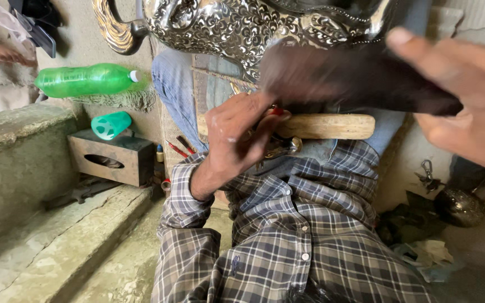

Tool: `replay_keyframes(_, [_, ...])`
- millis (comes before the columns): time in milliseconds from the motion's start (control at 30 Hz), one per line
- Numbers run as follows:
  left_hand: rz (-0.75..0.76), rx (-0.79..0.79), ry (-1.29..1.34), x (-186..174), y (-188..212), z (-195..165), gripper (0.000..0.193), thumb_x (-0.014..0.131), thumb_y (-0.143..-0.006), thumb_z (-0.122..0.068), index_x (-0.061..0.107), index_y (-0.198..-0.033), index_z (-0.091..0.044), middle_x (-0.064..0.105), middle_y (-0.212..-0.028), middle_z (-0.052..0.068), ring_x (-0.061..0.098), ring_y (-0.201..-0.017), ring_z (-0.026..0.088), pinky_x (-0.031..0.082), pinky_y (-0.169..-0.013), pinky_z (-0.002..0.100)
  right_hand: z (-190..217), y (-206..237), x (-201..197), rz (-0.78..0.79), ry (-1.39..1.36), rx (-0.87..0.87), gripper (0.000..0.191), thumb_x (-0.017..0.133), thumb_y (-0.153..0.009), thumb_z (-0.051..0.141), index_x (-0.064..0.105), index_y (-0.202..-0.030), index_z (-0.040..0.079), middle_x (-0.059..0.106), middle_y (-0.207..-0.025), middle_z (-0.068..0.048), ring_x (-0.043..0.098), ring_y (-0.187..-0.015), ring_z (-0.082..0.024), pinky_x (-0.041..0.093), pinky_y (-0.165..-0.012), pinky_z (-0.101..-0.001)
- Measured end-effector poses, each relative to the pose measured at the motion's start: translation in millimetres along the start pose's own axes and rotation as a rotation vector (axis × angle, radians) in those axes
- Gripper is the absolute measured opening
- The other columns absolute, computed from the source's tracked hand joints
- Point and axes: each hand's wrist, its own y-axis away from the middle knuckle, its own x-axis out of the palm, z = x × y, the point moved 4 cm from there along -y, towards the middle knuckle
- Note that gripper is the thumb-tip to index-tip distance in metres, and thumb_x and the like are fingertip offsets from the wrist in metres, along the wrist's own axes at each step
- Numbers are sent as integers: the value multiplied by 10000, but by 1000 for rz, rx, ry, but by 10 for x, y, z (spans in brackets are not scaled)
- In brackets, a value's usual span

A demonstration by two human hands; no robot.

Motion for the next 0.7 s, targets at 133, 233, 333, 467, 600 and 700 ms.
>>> replay_keyframes(133, [-4,-7,56,-44,-23,-72,365,736,-968,3,639,-1314,-59,770,-1118,108,744,-809,186,591,-717,313,0,-28,1,27,79,-1,914,774,-801,17,314,-1581,143,680,-966,-138,693,-792,-238,617,-740,-343])
replay_keyframes(233, [-32,2,128,-37,-19,-68,418,733,-989,11,609,-1380,-67,757,-1193,103,783,-930,200,633,-810,309,14,-13,-65,-160,-134,-13,910,745,-787,-45,319,-1578,100,654,-1154,-239,696,-974,-319,616,-852,-405])
replay_keyframes(333, [-49,-16,110,6,11,-26,460,775,-1000,-18,608,-1416,-123,751,-1153,41,787,-878,159,641,-765,280,-47,-2,58,115,59,73,927,719,-840,37,266,-1635,180,690,-1073,-152,692,-941,-253,636,-859,-353])
replay_keyframes(467, [-67,-8,138,56,56,21,526,759,-1030,-48,541,-1494,-163,738,-1292,79,792,-924,152,671,-801,270,-67,25,-4,-143,-241,11,990,749,-746,-51,273,-1605,68,635,-1249,-318,684,-1090,-367,614,-879,-432])
replay_keyframes(600, [-39,-39,161,123,73,89,514,740,-1028,-24,533,-1484,-140,781,-1209,41,798,-893,135,678,-795,286,-90,32,-37,-236,-375,9,997,744,-769,-80,238,-1620,36,649,-1234,-325,710,-1047,-344,612,-785,-400])
replay_keyframes(700, [-39,-55,157,142,104,107,482,745,-1023,-42,564,-1457,-150,785,-1197,52,804,-909,156,677,-810,300,-45,-5,-22,-96,-164,75,1023,771,-779,-24,244,-1643,126,632,-1210,-265,690,-1023,-309,621,-786,-370])
